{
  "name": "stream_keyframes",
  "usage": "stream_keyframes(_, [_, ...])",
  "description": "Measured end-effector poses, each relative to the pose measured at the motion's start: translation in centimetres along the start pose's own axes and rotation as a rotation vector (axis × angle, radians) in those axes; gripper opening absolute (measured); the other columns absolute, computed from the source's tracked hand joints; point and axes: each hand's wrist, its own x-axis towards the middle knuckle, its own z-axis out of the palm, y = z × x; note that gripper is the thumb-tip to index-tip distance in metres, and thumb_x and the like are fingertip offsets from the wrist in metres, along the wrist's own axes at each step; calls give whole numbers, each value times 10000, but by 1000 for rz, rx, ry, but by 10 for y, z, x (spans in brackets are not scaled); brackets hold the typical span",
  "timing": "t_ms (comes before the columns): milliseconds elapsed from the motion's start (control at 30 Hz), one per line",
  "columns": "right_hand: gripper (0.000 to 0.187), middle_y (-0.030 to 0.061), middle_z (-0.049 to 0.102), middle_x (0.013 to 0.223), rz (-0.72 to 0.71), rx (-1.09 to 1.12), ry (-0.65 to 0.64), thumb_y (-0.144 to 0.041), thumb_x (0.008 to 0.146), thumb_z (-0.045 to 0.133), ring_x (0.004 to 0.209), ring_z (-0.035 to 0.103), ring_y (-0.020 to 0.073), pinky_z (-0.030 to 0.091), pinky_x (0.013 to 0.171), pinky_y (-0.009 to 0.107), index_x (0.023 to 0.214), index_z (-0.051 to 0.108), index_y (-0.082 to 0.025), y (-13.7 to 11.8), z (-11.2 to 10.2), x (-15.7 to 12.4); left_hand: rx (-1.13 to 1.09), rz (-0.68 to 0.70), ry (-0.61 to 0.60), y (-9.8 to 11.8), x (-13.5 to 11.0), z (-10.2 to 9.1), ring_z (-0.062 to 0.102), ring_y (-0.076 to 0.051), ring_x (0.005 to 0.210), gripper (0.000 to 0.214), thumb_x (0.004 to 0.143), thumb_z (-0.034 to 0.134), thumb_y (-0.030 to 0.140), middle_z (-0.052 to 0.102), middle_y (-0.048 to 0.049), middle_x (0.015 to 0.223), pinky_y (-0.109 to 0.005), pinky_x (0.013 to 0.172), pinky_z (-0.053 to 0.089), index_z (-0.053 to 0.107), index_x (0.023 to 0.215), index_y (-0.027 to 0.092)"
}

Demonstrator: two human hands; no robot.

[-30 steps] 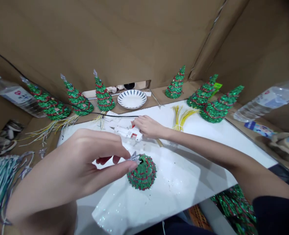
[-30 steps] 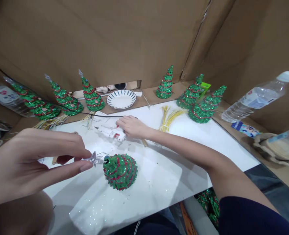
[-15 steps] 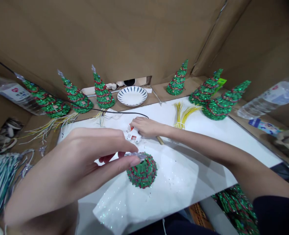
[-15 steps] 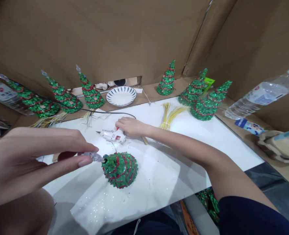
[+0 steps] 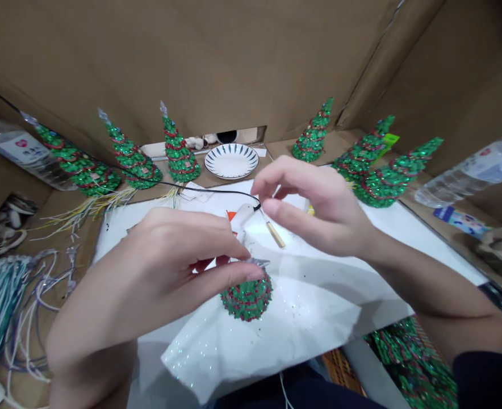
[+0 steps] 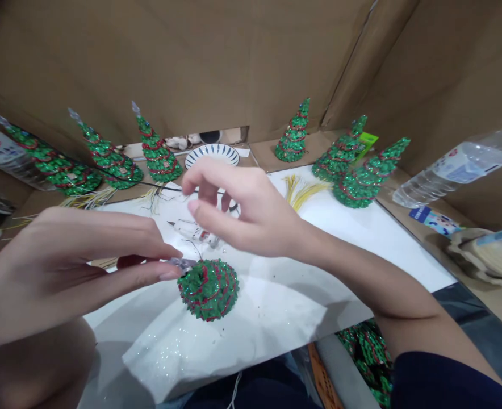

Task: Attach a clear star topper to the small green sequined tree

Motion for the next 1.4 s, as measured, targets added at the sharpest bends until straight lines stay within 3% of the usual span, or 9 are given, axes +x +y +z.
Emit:
stream_keyframes(100, [173,2,636,782,-30,-7,-133,-283,878,549,672,564,69,438,619,191,933,610,-131,-20,-3,-4,-29,5,17,1,0,1,508,-84,532,205,871,589,317,616,15,606,-216,508,374,680,738,191])
stream_keyframes(233, [156,-7,653,725,-52,-10,-245,-270,875,572,633,571,60,424,580,172,858,649,-135,-27,-4,-4,-38,11,7,2,-1,0,463,-64,497,249,867,598,306,565,35,552,-200,487,352,634,659,175])
stream_keyframes(400, [166,-22,637,679,-90,-66,-305,-306,859,602,600,553,59,412,555,169,838,654,-150,-31,-8,-3,-5,51,-47,2,-1,-5,431,-54,489,276,895,543,245,528,37,543,-191,471,323,605,641,160])
stream_keyframes(567, [211,14,628,742,-158,-222,-400,-289,923,505,655,560,84,403,590,200,904,655,-142,-34,-9,-6,28,77,-57,0,-4,-7,437,-55,499,265,897,533,226,527,37,548,-191,476,313,582,645,159])
stream_keyframes(900, [266,42,581,719,-296,-473,-463,-269,959,402,637,510,122,363,565,253,906,628,-139,-40,-13,-1,44,68,-75,-1,-6,-8,407,-71,500,316,897,503,202,481,33,529,-225,471,285,526,585,161])
stream_keyframes(1400, [197,14,556,734,-245,-407,-514,-254,949,420,594,476,105,329,536,254,910,597,-176,-41,-17,-2,-21,60,-77,-3,-5,-6,372,-68,462,327,909,499,257,442,39,501,-243,459,285,578,603,169])
